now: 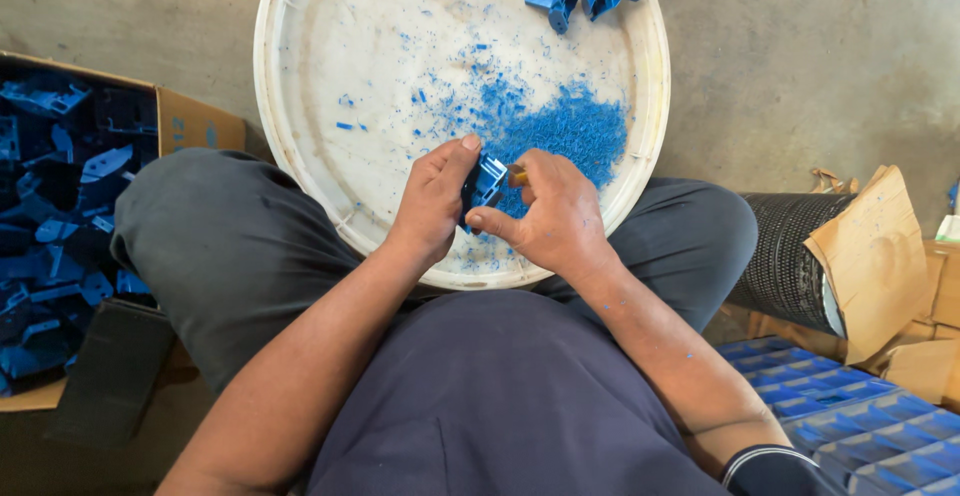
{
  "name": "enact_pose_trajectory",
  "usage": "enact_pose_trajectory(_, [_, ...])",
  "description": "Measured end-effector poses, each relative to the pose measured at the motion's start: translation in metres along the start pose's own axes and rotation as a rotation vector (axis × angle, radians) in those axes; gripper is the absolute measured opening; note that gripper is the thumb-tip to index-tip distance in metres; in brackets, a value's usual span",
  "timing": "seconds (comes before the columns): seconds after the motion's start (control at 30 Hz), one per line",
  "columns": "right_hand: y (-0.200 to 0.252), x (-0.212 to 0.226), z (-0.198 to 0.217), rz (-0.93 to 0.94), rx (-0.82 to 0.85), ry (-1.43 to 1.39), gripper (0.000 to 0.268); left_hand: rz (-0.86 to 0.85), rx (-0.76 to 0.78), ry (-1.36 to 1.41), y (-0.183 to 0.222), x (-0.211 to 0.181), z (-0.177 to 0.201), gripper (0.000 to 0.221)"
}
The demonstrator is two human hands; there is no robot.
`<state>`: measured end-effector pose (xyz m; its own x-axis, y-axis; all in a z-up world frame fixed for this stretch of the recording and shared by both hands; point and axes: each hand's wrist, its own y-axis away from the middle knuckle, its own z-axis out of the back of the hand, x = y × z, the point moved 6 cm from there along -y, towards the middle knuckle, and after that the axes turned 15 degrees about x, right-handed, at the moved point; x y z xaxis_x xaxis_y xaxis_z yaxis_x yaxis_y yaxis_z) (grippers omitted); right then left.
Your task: The person cleans blue plastic parts using a small yellow tool to scrape away excess material into a white tray.
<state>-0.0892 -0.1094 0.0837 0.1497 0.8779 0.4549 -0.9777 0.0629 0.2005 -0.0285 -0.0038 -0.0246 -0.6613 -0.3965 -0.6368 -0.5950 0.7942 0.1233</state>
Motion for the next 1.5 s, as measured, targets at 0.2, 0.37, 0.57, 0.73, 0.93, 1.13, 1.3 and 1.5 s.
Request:
enact_pose_trajectory(0.2, [-0.003, 0.001, -0.001, -0.008, 0.052, 0.017, 0.071, -0.013, -0.032, -0.056, -0.004, -0.001, 0.003, 0.033])
enact_pose_trajectory(0.37, [-0.004, 0.0, -0.01, -0.01, 0.09, 0.031, 0.073, -0.018, -0.05, -0.119, 0.0, -0.001, 0.006, 0.037])
enact_pose_trajectory(0.57, [-0.004, -0.006, -0.02, 0.024, 0.089, 0.041, 0.071, -0.012, -0.063, -0.251, -0.004, -0.009, 0.004, 0.038])
enact_pose_trajectory(0.73, [0.006, -0.006, -0.03, 0.069, 0.026, 0.066, 0.068, -0.019, -0.084, -0.406, 0.0, -0.013, 0.002, 0.044])
enact_pose_trajectory(0.93, [0.002, -0.008, -0.022, 0.074, -0.008, -0.011, 0.079, -0.026, -0.085, -0.43, -0.001, -0.023, -0.001, 0.042])
enact_pose_trajectory(1.13, [-0.001, -0.009, -0.032, 0.087, 0.051, -0.02, 0.074, -0.04, -0.096, -0.463, 0.0, -0.028, 0.001, 0.042])
enact_pose_trajectory(1.3, [-0.005, -0.018, -0.034, 0.03, 0.158, -0.129, 0.068, -0.13, -0.106, -0.616, 0.004, -0.042, -0.006, 0.042])
enact_pose_trajectory(1.5, [-0.014, -0.022, -0.036, -0.011, 0.351, -0.127, 0.061, -0.169, -0.183, -0.863, 0.01, -0.055, -0.009, 0.034])
